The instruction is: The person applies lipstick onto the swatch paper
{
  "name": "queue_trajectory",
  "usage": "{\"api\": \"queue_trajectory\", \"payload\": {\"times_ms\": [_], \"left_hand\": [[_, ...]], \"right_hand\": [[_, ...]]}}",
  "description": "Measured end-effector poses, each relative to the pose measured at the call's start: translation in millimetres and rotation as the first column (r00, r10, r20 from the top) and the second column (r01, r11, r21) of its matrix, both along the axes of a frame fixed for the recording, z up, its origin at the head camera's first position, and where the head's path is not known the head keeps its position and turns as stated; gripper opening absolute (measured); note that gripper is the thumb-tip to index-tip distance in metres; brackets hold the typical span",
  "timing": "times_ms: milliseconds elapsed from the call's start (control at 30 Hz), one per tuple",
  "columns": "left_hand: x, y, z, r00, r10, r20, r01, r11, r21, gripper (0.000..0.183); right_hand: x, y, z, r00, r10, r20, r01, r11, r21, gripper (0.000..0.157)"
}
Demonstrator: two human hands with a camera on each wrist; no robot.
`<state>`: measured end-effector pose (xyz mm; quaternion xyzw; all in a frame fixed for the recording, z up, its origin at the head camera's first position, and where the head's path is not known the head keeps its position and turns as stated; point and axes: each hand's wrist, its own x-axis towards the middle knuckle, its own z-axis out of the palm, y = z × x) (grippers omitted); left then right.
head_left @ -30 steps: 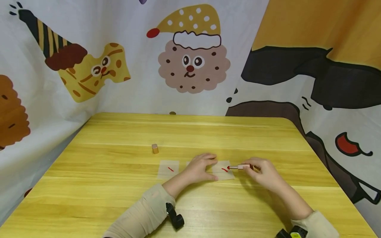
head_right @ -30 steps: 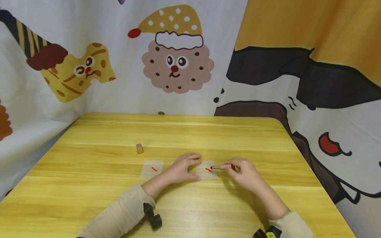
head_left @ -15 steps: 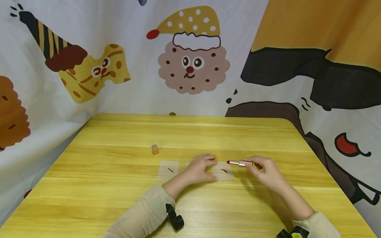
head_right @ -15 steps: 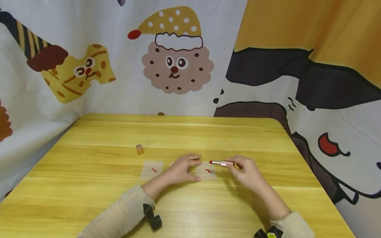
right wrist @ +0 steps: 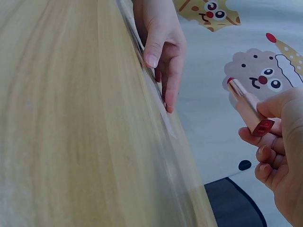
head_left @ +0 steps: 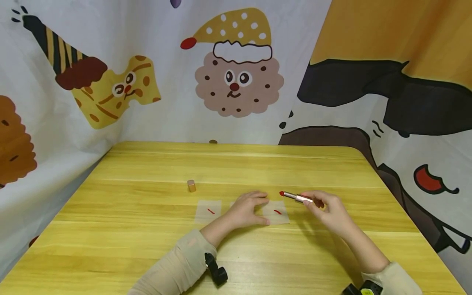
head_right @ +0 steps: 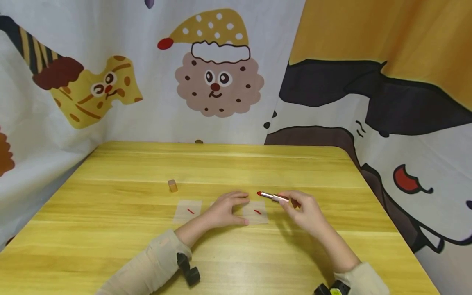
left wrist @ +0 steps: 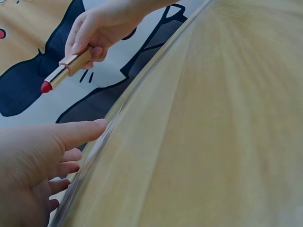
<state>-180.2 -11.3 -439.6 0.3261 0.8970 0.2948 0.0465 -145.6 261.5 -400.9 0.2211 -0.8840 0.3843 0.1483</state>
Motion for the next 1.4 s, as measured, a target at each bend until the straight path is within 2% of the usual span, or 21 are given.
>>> {"api": "queue_trajectory", "payload": {"times_ms": [167,300,567,733,1033,1400], "left_hand": [[-0.3,-2.2,0.7,1.000,0.002,0.005,-0.002,0.999,0.039,0.069],[-3.0,-4.9,0.9,1.000,-0.008,0.000,0.008,0.994,0.108,0.070],[-6.9,-8.1,10.0,1.000,0.018,0.007,-0.019,0.974,0.227,0.069],[-6.0,-11.8,21.6,0.999,0.046,0.029,-0.053,0.947,0.317,0.068],[-5.0,-17.7,37.2,0.992,0.123,0.032,-0.126,0.909,0.398,0.064],[2.3,-20.6,55.7,0.988,0.143,0.052,-0.149,0.846,0.513,0.060]], "right_hand": [[-1.0,-2.2,3.1,1.000,-0.002,-0.012,0.001,1.000,-0.025,0.016],[-1.8,-5.4,6.3,0.999,-0.007,-0.032,0.006,0.999,-0.046,0.016],[-4.3,-14.8,12.3,0.997,0.014,-0.079,-0.021,0.996,-0.088,0.019],[-4.9,-24.0,18.5,0.993,0.014,-0.120,-0.031,0.989,-0.142,0.024],[10.2,-48.5,50.2,0.978,0.038,-0.207,-0.080,0.977,-0.200,0.022],[11.7,-58.4,57.5,0.974,0.046,-0.221,-0.101,0.964,-0.247,0.023]]}}
